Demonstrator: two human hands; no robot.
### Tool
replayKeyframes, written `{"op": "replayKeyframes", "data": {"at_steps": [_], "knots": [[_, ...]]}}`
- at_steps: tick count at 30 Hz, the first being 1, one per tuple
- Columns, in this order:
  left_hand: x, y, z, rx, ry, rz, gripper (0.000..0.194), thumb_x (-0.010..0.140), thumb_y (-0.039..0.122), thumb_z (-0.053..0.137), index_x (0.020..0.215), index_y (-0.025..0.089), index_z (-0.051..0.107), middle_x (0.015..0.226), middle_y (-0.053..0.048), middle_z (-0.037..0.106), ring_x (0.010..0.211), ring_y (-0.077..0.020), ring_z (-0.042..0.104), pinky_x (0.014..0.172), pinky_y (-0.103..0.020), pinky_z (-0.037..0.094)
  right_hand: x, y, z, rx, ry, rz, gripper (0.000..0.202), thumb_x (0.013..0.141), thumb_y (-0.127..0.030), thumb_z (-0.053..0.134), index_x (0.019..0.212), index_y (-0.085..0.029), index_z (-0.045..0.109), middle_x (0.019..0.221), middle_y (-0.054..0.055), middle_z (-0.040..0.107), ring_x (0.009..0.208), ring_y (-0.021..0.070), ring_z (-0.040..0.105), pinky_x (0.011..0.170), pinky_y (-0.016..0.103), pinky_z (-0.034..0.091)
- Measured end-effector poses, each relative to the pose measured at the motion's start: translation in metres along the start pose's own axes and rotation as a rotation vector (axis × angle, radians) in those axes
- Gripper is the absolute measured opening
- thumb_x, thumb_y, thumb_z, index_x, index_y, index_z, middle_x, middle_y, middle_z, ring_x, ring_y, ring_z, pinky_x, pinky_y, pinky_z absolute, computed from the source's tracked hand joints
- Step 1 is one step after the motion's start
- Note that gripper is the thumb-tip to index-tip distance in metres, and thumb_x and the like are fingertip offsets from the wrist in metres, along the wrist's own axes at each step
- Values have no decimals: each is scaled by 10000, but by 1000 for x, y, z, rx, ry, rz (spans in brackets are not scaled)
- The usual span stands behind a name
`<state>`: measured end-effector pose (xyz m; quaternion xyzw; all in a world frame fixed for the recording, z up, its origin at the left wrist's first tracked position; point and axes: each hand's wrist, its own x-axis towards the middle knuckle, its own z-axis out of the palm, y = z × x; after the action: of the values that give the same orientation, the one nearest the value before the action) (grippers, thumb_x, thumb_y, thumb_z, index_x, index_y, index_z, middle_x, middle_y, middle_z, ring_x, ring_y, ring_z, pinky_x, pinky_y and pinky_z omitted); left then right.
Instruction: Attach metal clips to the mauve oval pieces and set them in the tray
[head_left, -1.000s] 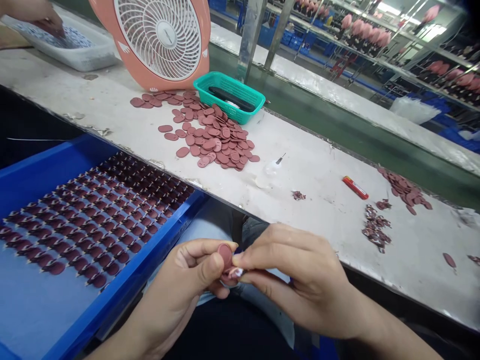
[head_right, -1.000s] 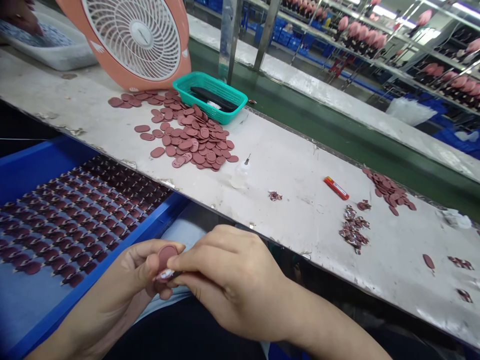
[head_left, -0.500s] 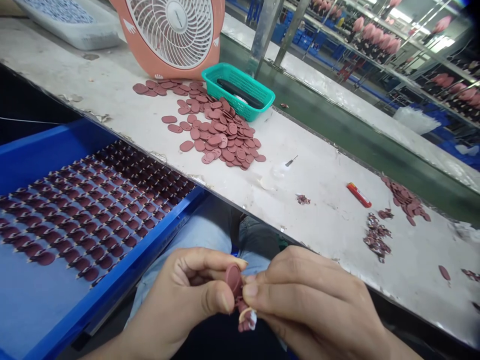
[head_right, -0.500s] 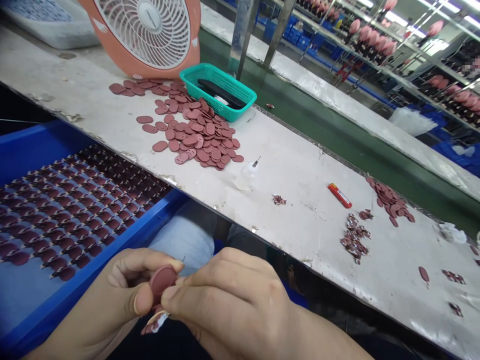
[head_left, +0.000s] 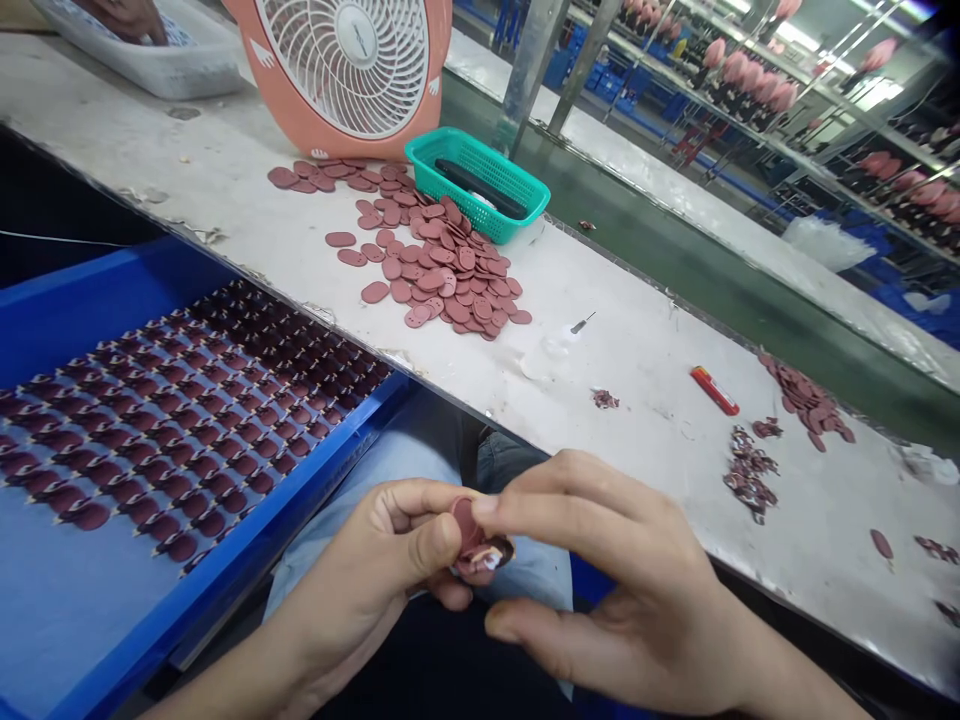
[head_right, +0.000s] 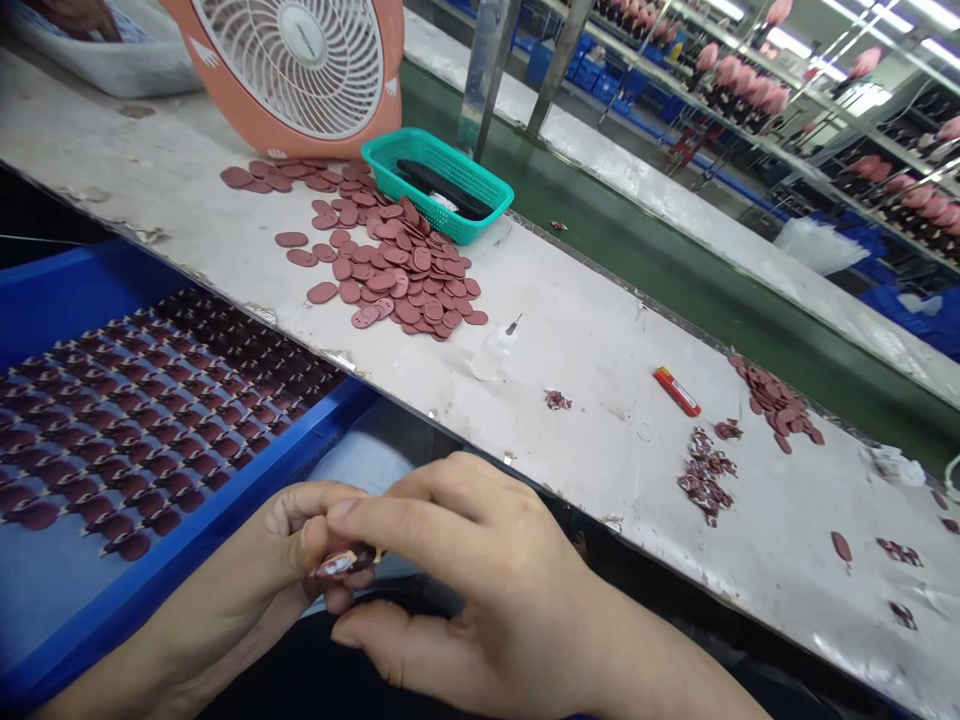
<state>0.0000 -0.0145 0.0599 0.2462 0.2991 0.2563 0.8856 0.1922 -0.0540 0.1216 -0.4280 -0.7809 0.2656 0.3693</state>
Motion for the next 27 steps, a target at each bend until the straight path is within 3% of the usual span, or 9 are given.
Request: {"op": "replayKeyframes", "data": {"at_steps": [2, 7, 13, 20, 27], "knots": [[1, 0, -1, -4, 6, -27, 302, 698, 487, 876, 754, 197, 814, 653, -22, 696, 605, -119, 601, 522, -162, 473, -1, 1, -2, 0, 4, 20, 467, 848, -258, 800, 1260, -110, 636, 1040, 85, 721, 916, 145, 680, 822, 226, 571], [2, -1, -1, -6, 42, -49, 323, 716, 503, 859, 761, 187, 813, 652, -19, 674, 594, -108, 576, 523, -152, 475, -3, 7, 0, -1, -17, 0, 204, 936, -148, 685, 1135, -116, 712, 935, 72, 727, 832, 126, 673, 774, 220, 570], [4, -5, -5, -65, 93, -73, 338, 663, 478, 903, 771, 171, 811, 611, -8, 656, 533, -78, 540, 516, -143, 477, 1, 12, 8, 27, -10, 13, 107, 923, -170, 708, 1015, -125, 741, 887, 76, 726, 801, 134, 669, 764, 238, 572], [5, -3, -3, -64, 97, -49, 355, 655, 481, 907, 628, 158, 760, 584, 6, 618, 524, -68, 529, 507, -133, 473, 2, 16, 11, 52, 4, 25, 112, 949, -191, 678, 1042, -165, 736, 892, 61, 729, 803, 135, 675, 764, 253, 587], [5, -4, -2, -86, 97, -59, 334, 669, 454, 907, 663, 154, 761, 606, 6, 624, 540, -67, 534, 517, -131, 458, 2, 17, 11, 59, 2, 13, 119, 947, -187, 682, 1052, -169, 735, 876, 56, 755, 786, 140, 678, 740, 268, 583]]}}
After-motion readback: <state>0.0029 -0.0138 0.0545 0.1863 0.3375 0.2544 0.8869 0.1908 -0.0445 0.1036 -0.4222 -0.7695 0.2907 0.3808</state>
